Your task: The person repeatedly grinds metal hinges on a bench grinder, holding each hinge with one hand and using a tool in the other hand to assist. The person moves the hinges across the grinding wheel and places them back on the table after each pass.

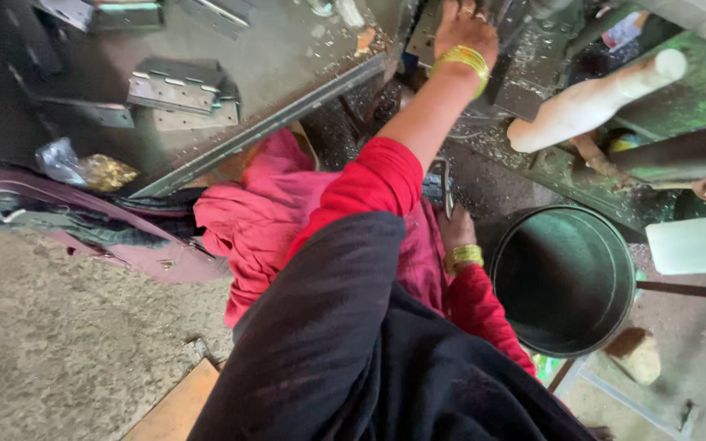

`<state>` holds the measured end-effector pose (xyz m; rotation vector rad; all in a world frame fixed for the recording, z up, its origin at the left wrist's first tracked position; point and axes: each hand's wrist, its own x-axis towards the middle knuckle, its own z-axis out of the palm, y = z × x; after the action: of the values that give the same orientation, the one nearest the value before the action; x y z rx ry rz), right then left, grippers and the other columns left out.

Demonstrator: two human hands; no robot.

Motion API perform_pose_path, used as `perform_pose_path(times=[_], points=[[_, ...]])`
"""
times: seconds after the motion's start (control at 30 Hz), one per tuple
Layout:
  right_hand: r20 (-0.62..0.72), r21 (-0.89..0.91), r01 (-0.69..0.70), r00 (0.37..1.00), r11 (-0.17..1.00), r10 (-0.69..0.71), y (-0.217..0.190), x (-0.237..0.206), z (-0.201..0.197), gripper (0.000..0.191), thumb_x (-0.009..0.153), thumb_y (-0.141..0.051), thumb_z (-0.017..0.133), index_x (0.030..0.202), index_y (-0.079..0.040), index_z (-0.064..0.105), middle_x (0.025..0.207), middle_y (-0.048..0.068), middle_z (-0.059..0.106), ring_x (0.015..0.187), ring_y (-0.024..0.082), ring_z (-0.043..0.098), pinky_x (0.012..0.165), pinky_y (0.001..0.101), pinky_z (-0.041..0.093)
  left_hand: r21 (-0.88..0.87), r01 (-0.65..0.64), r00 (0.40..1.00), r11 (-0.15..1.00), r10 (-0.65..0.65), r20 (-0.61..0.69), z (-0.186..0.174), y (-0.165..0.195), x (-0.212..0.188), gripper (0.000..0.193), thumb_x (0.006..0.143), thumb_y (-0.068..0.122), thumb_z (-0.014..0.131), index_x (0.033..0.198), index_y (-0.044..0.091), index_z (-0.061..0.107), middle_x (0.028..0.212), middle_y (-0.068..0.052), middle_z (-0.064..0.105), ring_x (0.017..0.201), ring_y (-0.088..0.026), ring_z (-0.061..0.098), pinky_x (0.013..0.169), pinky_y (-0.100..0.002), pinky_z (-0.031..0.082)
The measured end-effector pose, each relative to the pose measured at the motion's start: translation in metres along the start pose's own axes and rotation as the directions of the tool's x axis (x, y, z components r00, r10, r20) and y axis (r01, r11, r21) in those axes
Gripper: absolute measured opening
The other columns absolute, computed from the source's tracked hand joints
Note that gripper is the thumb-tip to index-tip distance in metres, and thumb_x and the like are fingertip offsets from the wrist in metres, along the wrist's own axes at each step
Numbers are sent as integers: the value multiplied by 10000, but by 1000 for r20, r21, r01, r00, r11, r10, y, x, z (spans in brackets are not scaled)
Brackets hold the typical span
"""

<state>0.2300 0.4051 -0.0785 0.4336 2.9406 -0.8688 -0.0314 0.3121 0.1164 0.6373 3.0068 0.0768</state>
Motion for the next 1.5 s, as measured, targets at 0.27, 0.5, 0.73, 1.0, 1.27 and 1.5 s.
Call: perform_pose_path(times=[0.27, 0.5, 0.73, 1.0, 1.27, 1.5], points=[[-626, -208, 283, 697, 936, -350, -50, 3, -103, 593, 947, -162, 722, 1449, 52, 489, 1323, 240, 603, 1141, 405, 638, 941, 475, 527, 14, -267, 903, 964, 255, -346, 34, -34, -100, 550, 796, 34, 566, 1345, 73, 561, 1543, -142, 441, 1458, -313, 334, 1195, -546, 201], [-455, 195, 209, 885, 958, -101, -70, 1, -111, 282, 976, -180, 756, 1207, -74, 633, 1114, 129, 732, 996, 312, 720, 877, 449, 548, -269, -411, 752, 871, 157, -641, 18, 14, -79, 331, 1027, 134, 552, 1353, 86, 568, 1290, -169, 612, 1089, -263, 663, 1011, -491, 498], [-220, 51, 70, 974, 996, -57, -87, -4, -125, 341, 956, -304, 720, 1232, -120, 644, 862, 98, 740, 829, 333, 722, 731, 478, 519, -313, 169, 974, 934, -208, -94, 17, 57, -49, 364, 1021, 177, 466, 1329, 4, 557, 1174, -191, 627, 865, -165, 662, 665, -296, 522], [117, 132, -109, 989, 985, 94, -75, 12, -121, 462, 945, -388, 687, 1279, -90, 574, 724, 155, 685, 511, 273, 670, 562, 458, 549, 166, -109, 984, 980, 82, 160, 11, 15, -79, 121, 922, 185, 624, 946, 146, 736, 1484, -146, 516, 1431, -258, 343, 1106, -484, 281], [-70, 42, 57, 996, 997, -54, -8, 15, -19, 442, 902, -311, 710, 1180, 24, 638, 1014, 339, 684, 983, 528, 647, 795, 582, 516, 65, -72, 995, 995, 67, 76, -3, 4, -70, 184, 913, 209, 594, 1034, 145, 716, 1398, -76, 583, 1423, -232, 350, 1058, -460, 306], [69, 65, -79, 995, 995, 75, -9, 19, -28, 407, 901, -359, 697, 1037, 22, 666, 988, 331, 685, 1003, 510, 658, 834, 567, 507, 80, -80, 995, 994, 74, 67, 5, 1, -80, 293, 940, 194, 526, 1154, 122, 712, 1349, -38, 622, 1412, -250, 357, 1065, -481, 300]])
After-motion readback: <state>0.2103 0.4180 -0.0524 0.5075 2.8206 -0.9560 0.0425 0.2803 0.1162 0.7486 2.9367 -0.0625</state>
